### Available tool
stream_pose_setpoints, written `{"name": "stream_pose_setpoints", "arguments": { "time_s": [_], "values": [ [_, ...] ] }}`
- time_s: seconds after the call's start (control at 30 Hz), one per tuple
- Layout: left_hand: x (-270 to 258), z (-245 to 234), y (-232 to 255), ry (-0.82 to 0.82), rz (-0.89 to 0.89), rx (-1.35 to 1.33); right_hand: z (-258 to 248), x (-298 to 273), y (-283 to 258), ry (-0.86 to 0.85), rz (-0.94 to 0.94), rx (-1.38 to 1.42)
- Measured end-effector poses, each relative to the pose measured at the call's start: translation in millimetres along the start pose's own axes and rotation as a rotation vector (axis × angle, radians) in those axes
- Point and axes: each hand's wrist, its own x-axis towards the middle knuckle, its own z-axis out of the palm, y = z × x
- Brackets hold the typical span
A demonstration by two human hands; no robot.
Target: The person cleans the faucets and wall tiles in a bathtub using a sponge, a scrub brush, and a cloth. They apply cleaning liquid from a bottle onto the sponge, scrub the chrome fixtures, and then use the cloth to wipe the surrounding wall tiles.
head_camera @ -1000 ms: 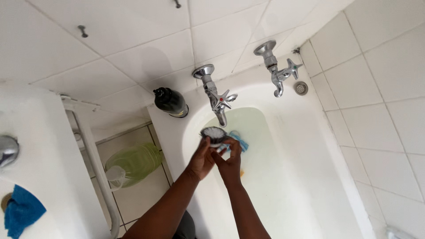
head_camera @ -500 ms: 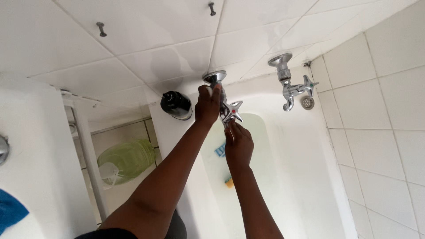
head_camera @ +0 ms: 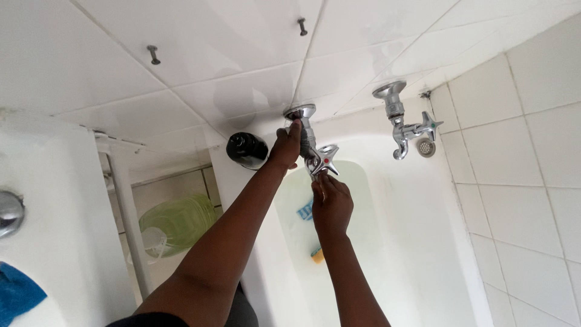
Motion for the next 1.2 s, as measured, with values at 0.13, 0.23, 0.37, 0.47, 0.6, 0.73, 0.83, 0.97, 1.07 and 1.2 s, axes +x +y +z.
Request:
{"name": "stream_pose_setpoints", "arguments": {
  "time_s": [0.13, 0.23, 0.37, 0.47, 0.6, 0.73, 0.83, 0.97, 1.07, 1.2],
  "values": [
    [-14.9, 5.6, 19.5, -0.015, -0.064, 0.330, 1.2, -1.2, 1.7, -0.035, 0.031, 0.027],
    [-24.3, 14.5, 17.6, 0.171, 0.212, 0.756, 2.8, -1.7, 5.3, 0.028, -0.016, 0.018],
    [7.9, -0.8, -0.6, -0.084, -0.109, -0.065, 3.6, -0.2, 3.5, 0.010, -0.010, -0.005],
    [14.1, 6.8, -31.8, -0.276, -0.359, -0.399, 1.7, 0.0, 3.6, -0.019, 0.027, 0.002],
    [3.4, 13.1, -25.0, -0.027, -0.100, -0.050, 4.5, -1.8, 4.2, 0.055, 0.002, 0.044],
    [-20.5, 14.4, -12.0, 0.279, 0.401, 0.586, 6.3, -5.4, 10.0, -0.019, 0.046, 0.038],
    [6.1, 3.4, -9.7, 0.028, 0.004, 0.084, 6.8, -1.6, 12.2, 0.016, 0.019, 0.017],
    [-18.1, 1.8, -51.1, -0.358, -0.200, -0.315, 8.2, -5.5, 10.5, 0.026, 0.025, 0.036],
    [-56.4, 7.1, -67.4, -0.592, -0.142, -0.349, 5.8, -4.1, 11.5, 0.005, 0.050, 0.052],
    [-33.4, 18.4, -44.8, -0.321, -0.097, -0.892, 5.8, -4.7, 10.6, 0.004, 0.036, 0.026]
  ]
}}
